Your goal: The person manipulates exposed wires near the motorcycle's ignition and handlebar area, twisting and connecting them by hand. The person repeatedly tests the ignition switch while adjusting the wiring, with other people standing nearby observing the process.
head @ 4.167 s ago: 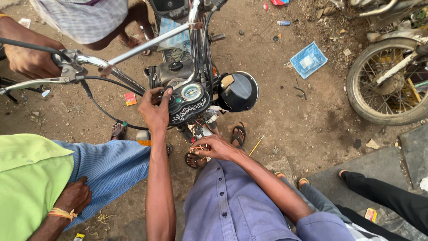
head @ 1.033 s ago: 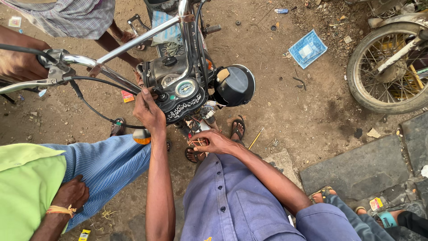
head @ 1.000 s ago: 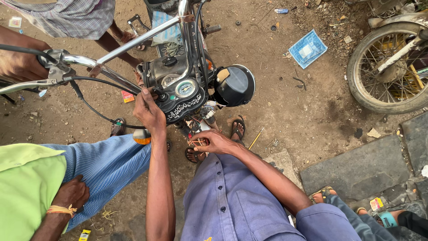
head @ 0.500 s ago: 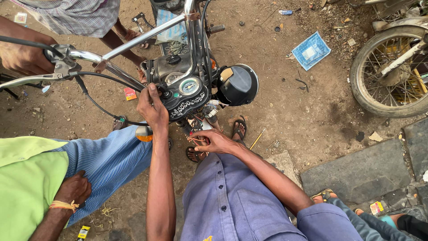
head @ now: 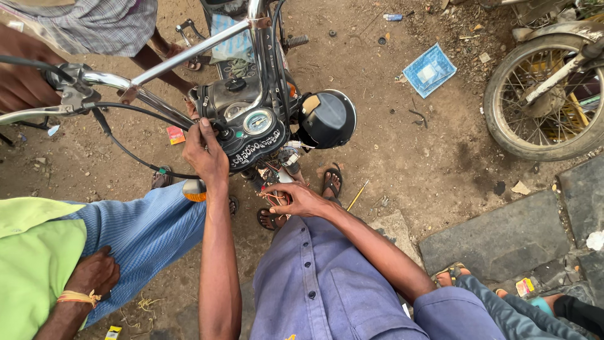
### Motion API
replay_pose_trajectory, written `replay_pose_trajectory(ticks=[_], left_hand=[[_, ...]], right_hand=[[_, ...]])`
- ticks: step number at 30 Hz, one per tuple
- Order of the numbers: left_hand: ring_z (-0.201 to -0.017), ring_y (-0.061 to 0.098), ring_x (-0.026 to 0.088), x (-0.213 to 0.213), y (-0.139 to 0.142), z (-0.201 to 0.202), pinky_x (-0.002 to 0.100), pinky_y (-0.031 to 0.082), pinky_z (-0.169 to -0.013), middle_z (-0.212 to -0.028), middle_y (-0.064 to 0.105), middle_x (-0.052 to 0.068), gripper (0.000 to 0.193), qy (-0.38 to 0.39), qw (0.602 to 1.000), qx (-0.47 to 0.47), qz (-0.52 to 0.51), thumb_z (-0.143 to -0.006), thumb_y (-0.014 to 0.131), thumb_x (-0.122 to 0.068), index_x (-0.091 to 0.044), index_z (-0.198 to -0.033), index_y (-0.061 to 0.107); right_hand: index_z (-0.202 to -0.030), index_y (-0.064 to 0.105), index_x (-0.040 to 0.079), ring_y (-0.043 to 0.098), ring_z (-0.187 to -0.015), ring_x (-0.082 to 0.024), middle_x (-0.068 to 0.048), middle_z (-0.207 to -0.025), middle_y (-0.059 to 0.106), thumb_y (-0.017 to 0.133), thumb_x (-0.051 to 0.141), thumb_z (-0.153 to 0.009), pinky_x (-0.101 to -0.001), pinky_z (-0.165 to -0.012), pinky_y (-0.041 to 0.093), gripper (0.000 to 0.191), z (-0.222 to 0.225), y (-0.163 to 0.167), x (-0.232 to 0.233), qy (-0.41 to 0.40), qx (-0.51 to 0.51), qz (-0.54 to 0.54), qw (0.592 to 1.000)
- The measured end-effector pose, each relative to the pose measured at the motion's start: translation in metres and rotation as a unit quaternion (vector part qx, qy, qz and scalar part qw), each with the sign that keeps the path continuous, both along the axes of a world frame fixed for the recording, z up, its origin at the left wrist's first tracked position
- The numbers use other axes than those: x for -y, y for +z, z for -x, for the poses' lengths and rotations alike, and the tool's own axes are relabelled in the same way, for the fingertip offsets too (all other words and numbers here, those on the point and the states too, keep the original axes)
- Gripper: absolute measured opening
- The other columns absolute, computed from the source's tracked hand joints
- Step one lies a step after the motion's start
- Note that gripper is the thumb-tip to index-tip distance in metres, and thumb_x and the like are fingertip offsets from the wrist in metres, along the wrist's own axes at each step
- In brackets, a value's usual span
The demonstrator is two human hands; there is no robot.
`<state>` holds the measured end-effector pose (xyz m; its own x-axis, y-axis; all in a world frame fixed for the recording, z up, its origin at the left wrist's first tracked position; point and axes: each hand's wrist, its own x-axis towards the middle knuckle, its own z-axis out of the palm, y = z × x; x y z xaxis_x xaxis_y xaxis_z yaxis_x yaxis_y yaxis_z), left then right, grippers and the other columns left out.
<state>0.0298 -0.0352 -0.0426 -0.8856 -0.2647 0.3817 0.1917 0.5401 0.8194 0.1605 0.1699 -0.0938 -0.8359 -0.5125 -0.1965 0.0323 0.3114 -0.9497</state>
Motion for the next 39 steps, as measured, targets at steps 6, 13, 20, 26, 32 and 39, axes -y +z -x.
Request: replay_pose_trajectory(ticks=[6,13,20,26,32,39], left_hand=[[-0.077,0.067,0.017,-0.005,0.013,0.000,0.033,0.056,-0.065,-0.088,0.068,0.010,0.033,0.012,0.991,-0.014,0.135,-0.108,0.070,-0.031,-0.001,-0.094,0.070],[-0.073,0.070,0.021,-0.012,0.041,-0.006,0.037,0.055,-0.067,-0.084,0.073,0.010,0.033,0.028,0.985,0.069,0.157,-0.091,0.086,-0.030,0.000,-0.089,0.072],[-0.077,0.071,0.021,-0.005,0.038,-0.007,0.036,0.056,-0.070,-0.091,0.073,0.014,0.023,-0.035,0.992,0.034,0.120,-0.098,0.078,-0.017,0.003,-0.110,0.075],[-0.079,0.072,0.021,-0.002,0.024,-0.005,0.034,0.058,-0.070,-0.094,0.074,0.014,0.026,-0.046,0.993,0.049,0.092,-0.099,0.077,-0.017,0.003,-0.114,0.075],[-0.082,0.073,0.023,-0.008,0.038,-0.007,0.037,0.060,-0.074,-0.097,0.074,0.015,0.027,-0.034,0.996,0.047,0.062,-0.098,0.077,-0.017,0.004,-0.115,0.074],[-0.115,0.058,0.047,-0.021,0.049,-0.047,0.055,0.046,-0.098,-0.124,0.061,0.031,0.045,0.019,0.964,-0.162,0.211,-0.100,0.068,-0.016,0.010,-0.134,0.053]], right_hand=[[-0.138,0.066,0.017,0.050,-0.065,-0.009,0.002,-0.070,0.051,0.082,0.029,-0.083,-0.0326,-0.062,0.044,0.058,0.000,0.000,-0.001,0.000,0.021,-0.001,1.000],[-0.137,0.067,0.017,0.046,-0.064,-0.012,0.001,-0.070,0.047,0.082,0.028,-0.084,-0.0348,-0.059,0.041,0.056,0.002,0.003,0.006,0.018,0.054,-0.028,0.998],[-0.135,0.066,0.016,0.050,-0.065,-0.012,0.001,-0.072,0.052,0.082,0.027,-0.083,-0.0336,-0.061,0.044,0.055,0.005,0.006,0.007,0.020,0.030,-0.027,0.999],[-0.135,0.068,0.018,0.048,-0.064,-0.012,0.000,-0.071,0.051,0.081,0.028,-0.084,-0.0328,-0.059,0.042,0.054,0.004,0.005,0.007,0.021,0.045,-0.027,0.998],[-0.134,0.068,0.018,0.047,-0.064,-0.011,0.000,-0.072,0.050,0.083,0.028,-0.084,-0.0323,-0.059,0.041,0.053,0.005,0.009,0.006,0.017,0.037,-0.020,0.999],[-0.135,0.068,0.016,0.054,-0.073,-0.011,-0.001,-0.087,0.065,0.083,0.030,-0.086,-0.0312,-0.065,0.049,0.053,-0.003,-0.004,-0.005,0.015,0.034,-0.009,0.999]])
